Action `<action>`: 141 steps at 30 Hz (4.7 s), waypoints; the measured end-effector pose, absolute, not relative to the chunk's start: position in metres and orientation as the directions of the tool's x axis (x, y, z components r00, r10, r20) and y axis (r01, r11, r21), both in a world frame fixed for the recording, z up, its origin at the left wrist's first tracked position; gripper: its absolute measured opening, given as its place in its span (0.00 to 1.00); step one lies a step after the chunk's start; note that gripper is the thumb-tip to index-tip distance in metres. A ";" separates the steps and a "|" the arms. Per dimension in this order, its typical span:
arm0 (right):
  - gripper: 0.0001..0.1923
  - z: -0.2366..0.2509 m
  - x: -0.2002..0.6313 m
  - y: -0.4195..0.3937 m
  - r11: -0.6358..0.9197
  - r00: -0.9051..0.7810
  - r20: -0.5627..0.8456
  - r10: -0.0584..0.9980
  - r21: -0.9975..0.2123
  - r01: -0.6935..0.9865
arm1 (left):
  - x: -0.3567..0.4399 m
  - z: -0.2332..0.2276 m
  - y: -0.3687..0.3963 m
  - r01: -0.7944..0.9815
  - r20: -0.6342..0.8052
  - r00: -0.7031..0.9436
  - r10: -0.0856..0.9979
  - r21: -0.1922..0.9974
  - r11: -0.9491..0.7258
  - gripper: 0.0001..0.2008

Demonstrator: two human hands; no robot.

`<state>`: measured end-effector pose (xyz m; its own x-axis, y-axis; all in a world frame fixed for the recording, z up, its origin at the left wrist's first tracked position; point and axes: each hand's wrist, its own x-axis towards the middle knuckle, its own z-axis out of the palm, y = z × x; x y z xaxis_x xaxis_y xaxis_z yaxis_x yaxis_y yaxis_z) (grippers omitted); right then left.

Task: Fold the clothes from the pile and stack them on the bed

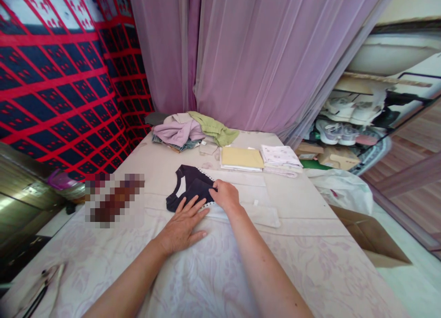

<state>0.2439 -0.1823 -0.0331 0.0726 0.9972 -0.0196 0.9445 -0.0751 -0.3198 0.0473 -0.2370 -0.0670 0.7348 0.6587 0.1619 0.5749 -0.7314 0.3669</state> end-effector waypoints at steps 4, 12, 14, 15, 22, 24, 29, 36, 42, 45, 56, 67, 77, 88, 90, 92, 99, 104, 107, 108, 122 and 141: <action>0.13 -0.035 0.239 -0.188 -0.072 0.091 0.058 0.994 -0.267 0.961 | 0.050 -0.068 -0.238 0.611 0.187 0.696 0.693 0.353 -0.708 0.35; 0.21 -0.043 0.219 -0.184 0.488 -0.472 0.132 0.872 -0.307 0.817 | 0.032 -0.068 -0.225 0.840 0.144 0.434 0.889 0.292 -0.458 0.24; 0.24 -0.051 0.216 -0.184 0.482 -0.485 0.061 0.873 -0.264 0.835 | 0.024 -0.070 -0.222 0.863 0.121 0.403 0.907 0.281 -0.420 0.25; 0.25 -0.054 0.216 -0.184 0.474 -0.479 0.040 0.877 -0.245 0.846 | 0.021 -0.071 -0.221 0.864 0.119 0.400 0.909 0.282 -0.417 0.25; 0.27 -0.048 0.213 -0.187 0.453 -0.464 0.006 0.886 -0.225 0.863 | 0.014 -0.073 -0.216 0.847 0.204 0.340 0.918 0.356 -0.394 0.21; 0.28 -0.045 0.207 -0.190 0.449 -0.445 0.073 0.893 -0.221 0.866 | 0.011 -0.073 -0.214 0.856 0.248 0.285 0.926 0.369 -0.362 0.20; 0.30 -0.052 0.191 -0.200 0.411 -0.411 0.056 0.910 -0.251 0.876 | -0.005 -0.071 -0.208 0.871 0.256 0.181 0.950 0.407 -0.275 0.17; 0.28 -0.049 0.189 -0.201 0.344 -0.350 0.031 0.936 -0.285 0.895 | -0.032 -0.073 -0.195 0.793 0.302 0.114 0.947 0.547 -0.270 0.14; 0.20 -0.034 0.195 -0.190 0.009 0.014 0.099 0.995 -0.230 0.973 | -0.043 -0.069 -0.194 0.787 0.150 0.242 0.959 0.547 -0.284 0.11; 0.18 -0.032 0.199 -0.179 -0.043 0.053 0.046 0.998 -0.192 0.980 | -0.045 -0.063 -0.196 0.776 0.079 0.314 0.946 0.552 -0.304 0.10; 0.09 -0.020 0.201 -0.170 -0.106 0.093 -0.056 0.994 -0.307 0.946 | -0.040 -0.059 -0.199 0.803 0.055 0.317 0.947 0.515 -0.299 0.08; 0.18 -0.039 0.203 -0.174 -0.029 0.048 0.084 0.995 -0.216 0.976 | -0.038 -0.059 -0.199 0.813 0.049 0.288 0.956 0.515 -0.271 0.09; 0.20 -0.041 0.213 -0.168 -0.041 0.065 0.124 0.990 -0.187 0.981 | -0.035 -0.064 -0.199 0.812 0.110 0.238 0.965 0.522 -0.260 0.07; 0.23 -0.066 0.205 -0.217 0.326 -0.267 0.238 0.934 -0.255 0.910 | -0.041 -0.065 -0.196 0.784 0.099 0.233 0.968 0.570 -0.247 0.16; 0.25 -0.067 0.201 -0.221 0.307 -0.279 0.150 0.949 -0.219 0.926 | -0.040 -0.064 -0.196 0.794 0.078 0.262 0.962 0.550 -0.261 0.15; 0.25 -0.066 0.198 -0.224 0.301 -0.277 0.135 0.951 -0.210 0.930 | -0.039 -0.063 -0.196 0.805 0.068 0.268 0.961 0.533 -0.263 0.14; 0.19 -0.060 0.238 -0.230 0.063 0.025 0.270 0.962 -0.313 0.947 | -0.037 -0.065 -0.198 0.804 0.150 0.210 0.966 0.536 -0.258 0.12; 0.16 -0.052 0.270 -0.217 -0.067 0.090 0.061 0.994 -0.309 0.949 | -0.017 -0.057 -0.202 0.766 0.344 0.227 0.911 0.514 -0.385 0.15; 0.14 -0.044 0.267 -0.209 -0.037 0.032 -0.021 0.999 -0.321 0.946 | 0.012 -0.050 -0.199 0.708 0.330 0.406 0.852 0.476 -0.522 0.17; 0.13 -0.042 0.264 -0.206 -0.050 0.038 -0.043 0.998 -0.325 0.944 | 0.024 -0.049 -0.196 0.692 0.299 0.464 0.834 0.464 -0.552 0.17; 0.10 -0.060 0.273 -0.212 -0.015 0.114 0.215 0.970 -0.414 0.910 | 0.079 -0.065 -0.177 0.766 0.052 0.600 0.798 0.252 -0.592 0.34; 0.16 -0.062 0.391 -0.286 -0.172 0.271 0.321 0.908 -0.305 0.937 | 0.064 -0.041 -0.155 0.938 0.069 0.308 0.949 0.146 -0.315 0.24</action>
<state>0.3910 -0.2862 -0.0623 0.2708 0.9076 0.3209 0.9368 -0.1717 -0.3049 0.0637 -0.1552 -0.0411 0.3076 0.9490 0.0687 0.9379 -0.3146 0.1462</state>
